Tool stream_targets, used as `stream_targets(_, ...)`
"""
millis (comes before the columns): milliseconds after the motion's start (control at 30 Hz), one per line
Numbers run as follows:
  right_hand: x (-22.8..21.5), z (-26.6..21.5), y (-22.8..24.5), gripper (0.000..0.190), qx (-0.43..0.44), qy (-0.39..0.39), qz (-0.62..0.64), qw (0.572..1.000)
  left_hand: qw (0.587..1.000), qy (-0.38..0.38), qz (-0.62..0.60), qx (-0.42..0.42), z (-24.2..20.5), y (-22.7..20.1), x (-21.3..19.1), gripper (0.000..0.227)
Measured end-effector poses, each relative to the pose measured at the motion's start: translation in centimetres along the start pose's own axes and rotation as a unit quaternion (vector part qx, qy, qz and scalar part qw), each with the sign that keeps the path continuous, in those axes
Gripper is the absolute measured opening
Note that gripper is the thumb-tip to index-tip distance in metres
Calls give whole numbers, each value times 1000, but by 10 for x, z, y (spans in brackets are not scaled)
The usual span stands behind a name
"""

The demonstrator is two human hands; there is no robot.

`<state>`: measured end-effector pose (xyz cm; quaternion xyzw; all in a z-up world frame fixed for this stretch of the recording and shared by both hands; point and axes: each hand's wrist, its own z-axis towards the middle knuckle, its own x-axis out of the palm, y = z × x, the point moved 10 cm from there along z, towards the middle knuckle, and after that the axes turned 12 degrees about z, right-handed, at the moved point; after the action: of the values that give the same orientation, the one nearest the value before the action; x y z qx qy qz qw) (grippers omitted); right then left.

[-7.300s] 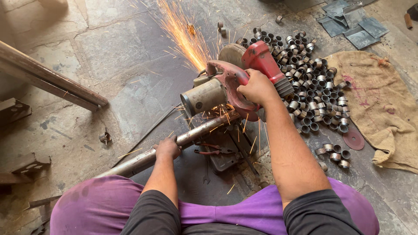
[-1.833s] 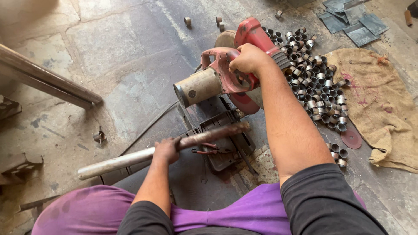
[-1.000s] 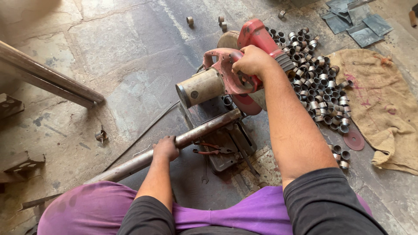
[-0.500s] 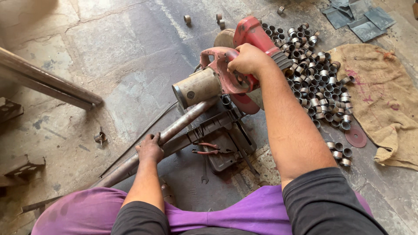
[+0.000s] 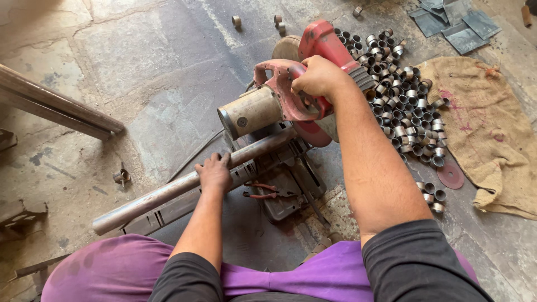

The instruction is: The person uses a red chop saw to cut a long metal pipe into small cylindrical segments. They repeatedly position the pipe, lower the saw blade to cut, and allow the cut pieces to fall onto a growing pile on the floor.

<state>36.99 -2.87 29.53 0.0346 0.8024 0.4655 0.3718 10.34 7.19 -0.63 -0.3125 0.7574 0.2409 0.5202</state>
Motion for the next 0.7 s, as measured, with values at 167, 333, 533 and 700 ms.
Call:
stream_targets(167,-2,3,1,40,-2,-5,-37,999,998,46,-27,-23,-10,45,12,73)
stream_targets(333,-1,6,-1,39,-2,4,-41,999,995,40,-84,-28,-33,76,34,69)
stream_targets(533,-2,5,1,40,-18,-9,-33,999,995,43,-85,-4,-44,62,36,72)
stream_targets(700,-1,0,-2,40,-9,-9,-14,1000,998,50,-25,12,-37,28,37,78)
